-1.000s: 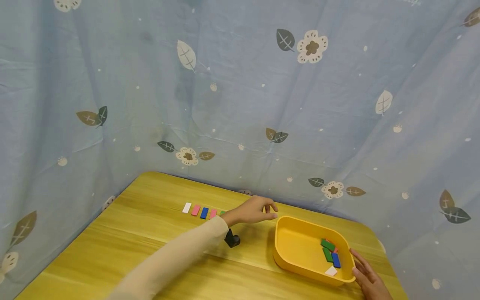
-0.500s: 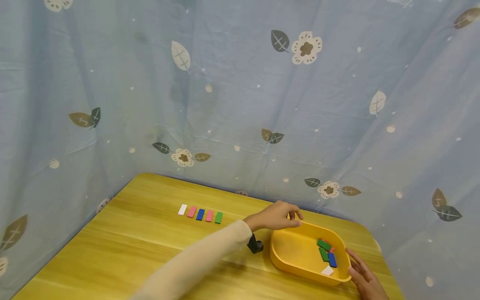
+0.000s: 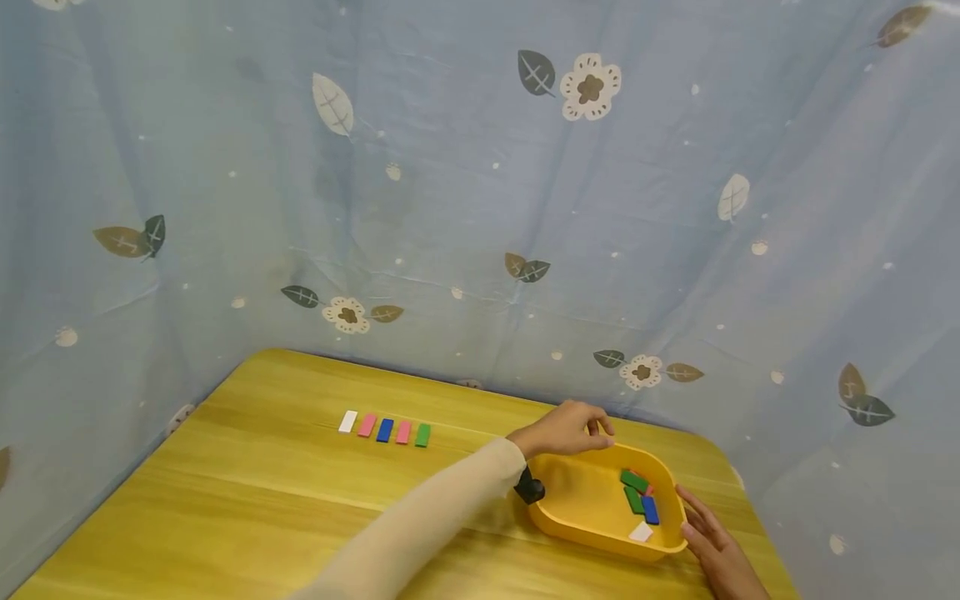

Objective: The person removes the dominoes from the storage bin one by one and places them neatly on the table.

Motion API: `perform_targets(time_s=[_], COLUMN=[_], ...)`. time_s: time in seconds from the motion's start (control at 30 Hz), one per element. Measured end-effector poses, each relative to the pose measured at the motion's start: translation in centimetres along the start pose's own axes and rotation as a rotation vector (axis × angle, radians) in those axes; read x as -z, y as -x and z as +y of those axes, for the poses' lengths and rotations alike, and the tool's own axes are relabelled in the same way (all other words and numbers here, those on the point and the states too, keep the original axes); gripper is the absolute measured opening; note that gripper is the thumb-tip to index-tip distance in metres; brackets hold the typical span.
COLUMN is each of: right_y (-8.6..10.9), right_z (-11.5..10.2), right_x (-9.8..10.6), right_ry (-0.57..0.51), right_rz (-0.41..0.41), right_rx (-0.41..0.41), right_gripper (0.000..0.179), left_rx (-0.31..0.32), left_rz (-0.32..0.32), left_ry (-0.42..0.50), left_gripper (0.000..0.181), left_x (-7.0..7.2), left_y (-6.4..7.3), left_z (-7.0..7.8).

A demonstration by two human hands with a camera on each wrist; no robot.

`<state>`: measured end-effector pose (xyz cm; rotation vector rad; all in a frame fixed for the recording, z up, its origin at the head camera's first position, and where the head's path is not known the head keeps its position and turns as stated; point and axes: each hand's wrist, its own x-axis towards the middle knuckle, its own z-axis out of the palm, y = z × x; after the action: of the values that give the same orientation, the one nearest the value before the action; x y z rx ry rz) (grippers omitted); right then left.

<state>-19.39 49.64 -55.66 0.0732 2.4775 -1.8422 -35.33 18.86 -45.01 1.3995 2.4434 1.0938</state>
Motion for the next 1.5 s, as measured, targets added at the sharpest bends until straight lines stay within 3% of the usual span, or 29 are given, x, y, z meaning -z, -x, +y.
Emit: perform_targets(time_s=[0.3,0.73,1.17,1.33,1.5], right_y=[-0.3,-0.6,-0.5,-0.6,-0.8], right_z=[-0.1,-0.2,-0.2,-0.1,0.4], right_x=[-0.4,-0.7,-0.7,-0.6,-0.4], right_ry=[-0.007,-0.014,-0.043,-0.056,-0.086], right_rz=[0.022,0.056,0.048,0.063,0.071], right_rx=[-0.033,-0.09,-0.074,-0.065,-0.052], right_gripper=[0.059,0.063,0.063,0.061,0.06], left_rx=[0.057,0.09,0.031,0.059,0.088], left_rz=[-0.006,-0.018,-0.119,-0.154,-0.184], left_ry=[0.034,0.056,-0.119,-0.154,-0.126], left_gripper=[0.017,0.014,0.018,0.024,0.031], left_x=[-1.9,-3.3,-4.5,-5.6,-6.7], left_y=[-1.6,-2.4,-3.4,-3.7,-3.8], left_z=[-1.1,-1.6,-1.2,-1.5,-1.8])
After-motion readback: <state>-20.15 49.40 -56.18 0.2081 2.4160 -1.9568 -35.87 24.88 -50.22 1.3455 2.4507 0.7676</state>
